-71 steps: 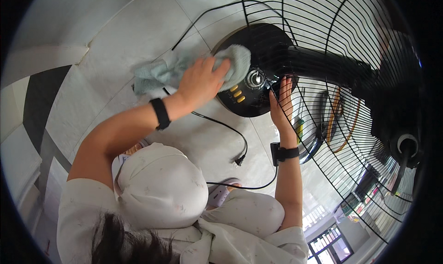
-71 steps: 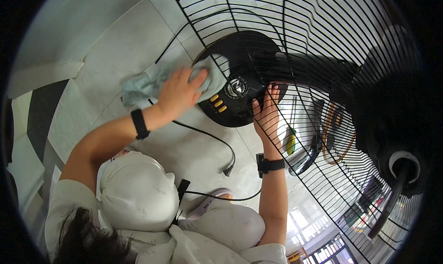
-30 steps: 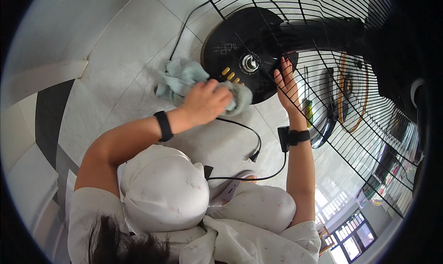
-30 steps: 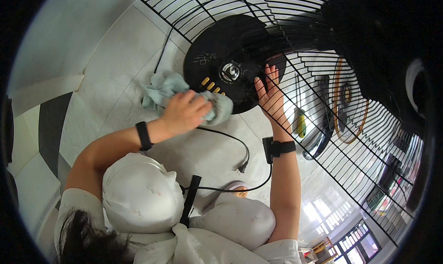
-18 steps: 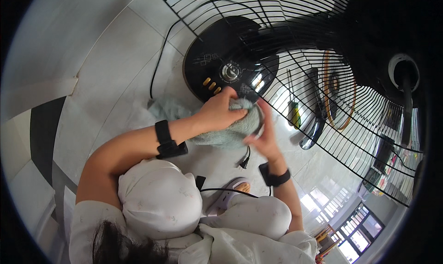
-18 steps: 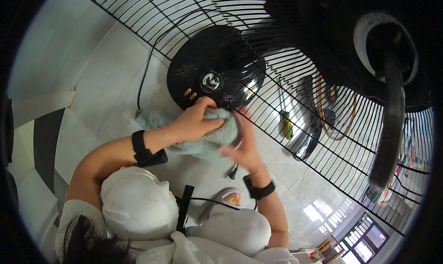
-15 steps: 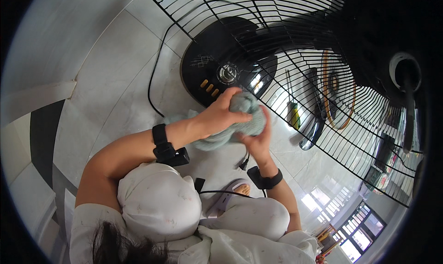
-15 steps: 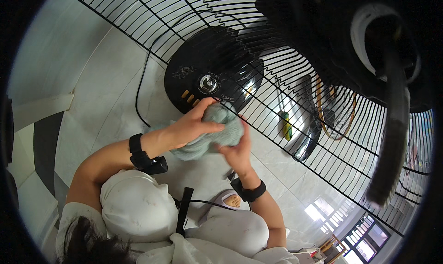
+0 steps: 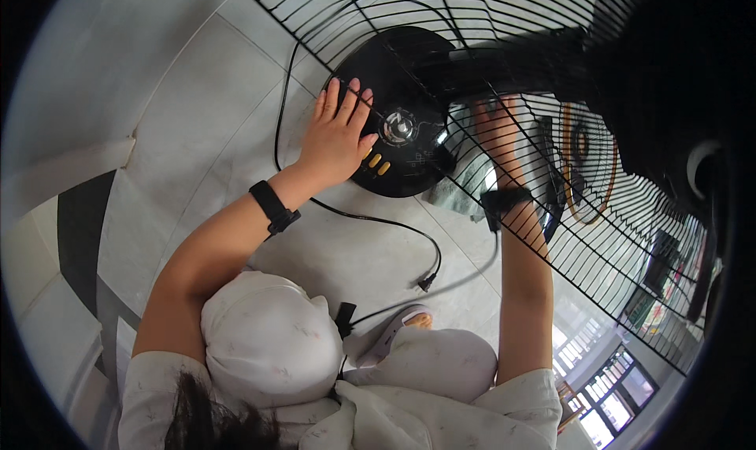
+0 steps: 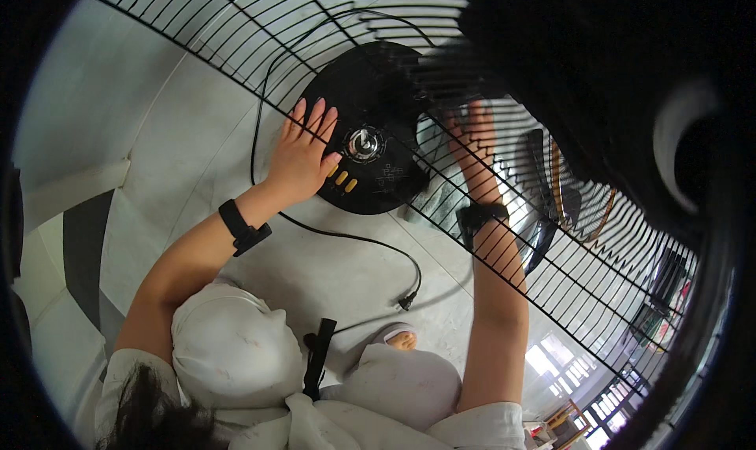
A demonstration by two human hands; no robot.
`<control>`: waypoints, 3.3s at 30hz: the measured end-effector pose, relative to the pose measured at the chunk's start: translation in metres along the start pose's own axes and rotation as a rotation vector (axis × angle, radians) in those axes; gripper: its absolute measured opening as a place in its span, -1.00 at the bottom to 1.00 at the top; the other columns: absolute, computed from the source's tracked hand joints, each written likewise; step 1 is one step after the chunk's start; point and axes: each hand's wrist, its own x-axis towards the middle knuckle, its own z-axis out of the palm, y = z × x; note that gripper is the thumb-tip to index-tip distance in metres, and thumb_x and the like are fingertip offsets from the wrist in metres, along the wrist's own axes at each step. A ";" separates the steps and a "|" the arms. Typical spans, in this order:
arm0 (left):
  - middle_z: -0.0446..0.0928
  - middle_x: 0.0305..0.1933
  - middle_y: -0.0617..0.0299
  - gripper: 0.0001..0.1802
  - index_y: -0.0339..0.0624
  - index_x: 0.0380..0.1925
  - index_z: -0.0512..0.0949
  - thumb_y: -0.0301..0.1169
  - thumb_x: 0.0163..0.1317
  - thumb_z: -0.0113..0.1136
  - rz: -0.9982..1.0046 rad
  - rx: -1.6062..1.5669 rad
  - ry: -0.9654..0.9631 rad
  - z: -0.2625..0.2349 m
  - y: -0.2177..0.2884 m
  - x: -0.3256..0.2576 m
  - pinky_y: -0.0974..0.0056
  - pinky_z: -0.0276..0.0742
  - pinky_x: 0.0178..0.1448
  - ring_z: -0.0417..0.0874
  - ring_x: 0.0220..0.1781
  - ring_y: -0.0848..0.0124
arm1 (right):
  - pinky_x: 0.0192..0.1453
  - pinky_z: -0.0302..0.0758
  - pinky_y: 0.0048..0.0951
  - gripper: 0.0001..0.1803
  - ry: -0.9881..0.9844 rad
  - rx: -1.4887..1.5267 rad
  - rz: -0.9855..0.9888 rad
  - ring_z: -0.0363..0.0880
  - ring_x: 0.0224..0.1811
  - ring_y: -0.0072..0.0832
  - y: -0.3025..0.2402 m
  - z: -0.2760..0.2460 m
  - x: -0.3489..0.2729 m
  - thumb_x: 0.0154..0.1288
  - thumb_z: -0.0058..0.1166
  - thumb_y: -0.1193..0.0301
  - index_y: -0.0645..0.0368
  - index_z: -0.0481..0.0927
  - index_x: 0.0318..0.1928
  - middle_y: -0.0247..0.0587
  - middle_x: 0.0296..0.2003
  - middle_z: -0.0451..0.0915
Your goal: The person assembles a standing fan by attaching the fan blade to the motor hub, securing it with a nut, and then attaching the front wire cage. The person uses a screwdriver to tighten the cage screws.
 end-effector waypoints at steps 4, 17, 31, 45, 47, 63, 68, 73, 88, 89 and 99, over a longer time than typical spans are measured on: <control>-0.05 0.38 -0.04 -0.30 -0.23 0.27 0.09 -0.17 0.19 0.02 -0.026 -0.059 -0.083 -0.005 0.000 0.005 -0.09 -0.15 0.38 -0.12 0.39 -0.13 | -0.11 0.46 -0.29 -0.52 -0.052 -0.139 0.191 0.47 -0.10 -0.21 -0.043 0.002 -0.067 0.11 0.10 0.40 0.23 0.38 0.06 -0.05 -0.04 0.44; 0.07 0.33 -0.08 -0.29 -0.29 0.24 0.12 -0.08 0.21 0.04 -0.279 -0.940 -0.113 -0.033 -0.015 0.004 0.11 -0.01 0.37 -0.02 0.40 0.05 | 0.01 0.41 -0.34 -0.44 -0.614 0.351 0.213 0.50 -0.05 -0.32 -0.202 0.031 -0.104 0.01 0.18 0.45 0.23 0.35 0.08 -0.05 -0.15 0.52; 0.56 -0.11 0.14 -0.41 -0.23 0.05 0.43 -0.65 -0.12 0.11 -0.478 -0.928 0.142 -0.090 -0.063 0.027 0.36 0.46 0.00 0.55 -0.07 0.40 | 0.20 0.29 -0.20 -0.35 -0.096 -0.365 -0.113 0.34 0.13 -0.04 -0.156 0.006 -0.082 0.02 0.18 0.45 0.30 0.27 0.16 0.04 0.11 0.35; 0.47 -0.14 0.19 -0.76 0.01 -0.31 0.54 -0.21 0.01 0.18 0.121 -0.024 0.372 0.007 -0.045 0.062 0.16 0.46 -0.10 0.48 -0.11 0.15 | 0.37 0.04 -0.25 -0.02 -0.529 -0.504 -0.056 -0.13 0.38 0.01 -0.119 0.000 -0.089 0.03 0.22 0.18 0.29 -0.06 0.32 0.16 0.32 -0.07; 0.47 -0.29 0.14 -0.80 -0.03 -0.42 0.56 -0.21 -0.02 0.21 -0.085 -0.108 0.123 -0.018 -0.034 0.009 0.14 0.49 -0.21 0.50 -0.21 0.11 | 0.38 0.03 -0.25 -0.02 -0.525 -0.485 -0.029 -0.14 0.39 0.00 -0.122 0.003 -0.090 0.02 0.22 0.17 0.29 -0.05 0.32 0.15 0.33 -0.08; 0.41 -0.39 0.03 -0.75 -0.07 -0.38 0.56 -0.18 0.00 0.21 -0.088 -0.187 -0.368 -0.076 0.008 -0.003 0.13 0.43 -0.35 0.50 -0.30 0.08 | 0.31 0.16 -0.26 0.02 -0.466 -0.337 0.031 -0.05 0.37 -0.05 -0.107 0.000 -0.098 -0.09 0.30 0.14 0.10 0.01 0.34 0.02 0.30 0.07; 0.49 -0.27 -0.01 -0.70 -0.19 -0.28 0.56 -0.26 0.01 0.25 -0.282 -0.533 -0.523 -0.134 -0.033 -0.058 0.23 0.48 -0.23 0.54 -0.26 0.16 | 0.18 0.34 -0.31 -0.36 -0.272 -0.227 -0.068 0.20 0.28 -0.23 -0.088 -0.005 -0.104 0.02 0.22 0.35 0.13 0.31 0.15 -0.21 0.25 0.21; 0.50 -0.21 0.05 -0.69 -0.32 -0.23 0.51 -0.37 0.05 0.22 -0.451 -0.270 -0.366 -0.204 -0.099 -0.078 0.23 0.43 -0.13 0.53 -0.25 0.20 | -0.24 0.53 -0.39 -0.76 0.228 -0.136 0.099 0.59 -0.29 -0.29 -0.037 -0.036 -0.125 0.09 0.10 0.49 0.15 0.55 -0.17 -0.17 -0.17 0.58; 0.48 -0.32 0.19 -0.56 -0.16 0.01 0.38 -0.38 0.10 0.18 -0.214 -0.327 -0.626 -0.222 -0.073 0.026 0.35 0.46 -0.19 0.52 -0.28 0.44 | -0.18 0.51 -0.59 -0.70 0.842 0.615 0.136 0.52 -0.14 -0.54 0.064 -0.180 -0.142 0.34 -0.25 0.38 0.17 0.35 0.03 -0.24 -0.01 0.49; 0.48 -0.34 0.21 -0.57 -0.17 0.00 0.39 -0.38 0.10 0.18 -0.261 -0.260 -0.639 -0.222 -0.066 0.028 0.35 0.46 -0.20 0.52 -0.29 0.45 | -0.23 0.50 -0.56 -0.76 0.848 0.551 0.185 0.52 -0.20 -0.53 0.065 -0.185 -0.139 0.30 -0.21 0.38 0.14 0.38 -0.06 -0.27 -0.10 0.51; 0.49 -0.40 0.22 -0.63 -0.18 -0.11 0.45 -0.33 0.07 0.20 -0.334 -0.234 -0.773 -0.183 -0.058 0.014 0.32 0.47 -0.22 0.52 -0.34 0.40 | -0.09 0.45 -0.15 -0.48 0.668 -0.641 1.090 0.43 -0.04 -0.13 0.079 -0.204 -0.176 -0.05 0.19 0.22 0.16 0.38 -0.07 -0.08 -0.14 0.49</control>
